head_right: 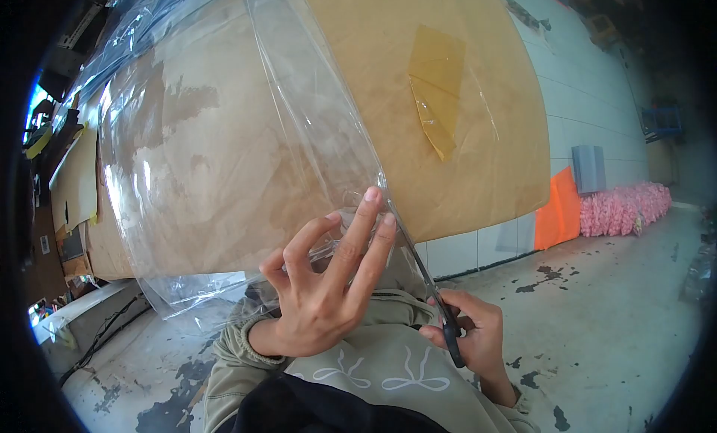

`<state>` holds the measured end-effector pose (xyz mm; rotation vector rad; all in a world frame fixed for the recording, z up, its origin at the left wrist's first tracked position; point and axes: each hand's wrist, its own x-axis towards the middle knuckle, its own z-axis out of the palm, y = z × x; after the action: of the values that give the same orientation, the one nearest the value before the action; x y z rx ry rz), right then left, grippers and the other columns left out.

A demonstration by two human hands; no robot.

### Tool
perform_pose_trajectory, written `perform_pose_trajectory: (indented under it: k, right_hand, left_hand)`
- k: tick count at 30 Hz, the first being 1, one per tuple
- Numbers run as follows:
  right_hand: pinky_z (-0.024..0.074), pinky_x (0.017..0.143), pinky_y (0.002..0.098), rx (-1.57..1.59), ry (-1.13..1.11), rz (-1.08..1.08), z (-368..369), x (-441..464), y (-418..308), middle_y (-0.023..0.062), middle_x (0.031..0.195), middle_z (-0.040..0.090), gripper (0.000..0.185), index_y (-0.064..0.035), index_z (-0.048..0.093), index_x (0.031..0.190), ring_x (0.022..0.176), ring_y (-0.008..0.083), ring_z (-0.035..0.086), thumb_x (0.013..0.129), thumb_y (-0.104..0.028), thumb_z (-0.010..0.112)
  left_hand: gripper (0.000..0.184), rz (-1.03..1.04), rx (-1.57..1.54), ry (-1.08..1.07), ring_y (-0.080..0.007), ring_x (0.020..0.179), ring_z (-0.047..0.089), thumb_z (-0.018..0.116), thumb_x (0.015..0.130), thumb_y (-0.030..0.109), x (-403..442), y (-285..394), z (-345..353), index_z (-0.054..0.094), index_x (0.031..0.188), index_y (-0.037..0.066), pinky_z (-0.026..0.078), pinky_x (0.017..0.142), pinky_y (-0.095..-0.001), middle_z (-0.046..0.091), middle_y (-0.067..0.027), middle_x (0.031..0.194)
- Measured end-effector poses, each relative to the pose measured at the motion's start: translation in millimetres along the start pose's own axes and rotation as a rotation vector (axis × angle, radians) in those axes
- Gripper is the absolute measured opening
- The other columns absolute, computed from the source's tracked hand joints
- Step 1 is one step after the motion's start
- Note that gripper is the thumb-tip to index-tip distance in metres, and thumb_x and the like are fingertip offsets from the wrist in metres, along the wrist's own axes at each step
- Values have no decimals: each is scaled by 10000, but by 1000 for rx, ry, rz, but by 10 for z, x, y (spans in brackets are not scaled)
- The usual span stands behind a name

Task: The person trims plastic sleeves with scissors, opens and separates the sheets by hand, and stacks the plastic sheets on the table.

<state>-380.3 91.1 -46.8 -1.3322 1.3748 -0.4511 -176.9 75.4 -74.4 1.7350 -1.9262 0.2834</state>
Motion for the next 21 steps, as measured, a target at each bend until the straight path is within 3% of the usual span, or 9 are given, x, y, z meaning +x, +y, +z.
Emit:
perform_pose_trajectory:
  k: [11, 21]
  right_hand:
    - [486, 565, 190, 146, -67, 21, -61, 13, 117, 16, 708, 519, 357, 35, 601, 1007, 654, 57, 515, 704, -52, 768]
    - [504, 547, 208, 38, -23, -36, -61, 57, 63, 41, 704, 546, 351, 28, 595, 984, 645, 65, 535, 690, -55, 767]
  left_hand:
    - [366, -22, -3, -41, -165, 925, 531, 654, 632, 168, 14, 16, -7, 647, 987, 253, 241, 798, -314, 596, 13, 1243]
    - [421, -5, -58, -55, -172, 932, 538, 636, 579, 103, 17, -5, -10, 624, 969, 261, 250, 790, -314, 595, -7, 1248]
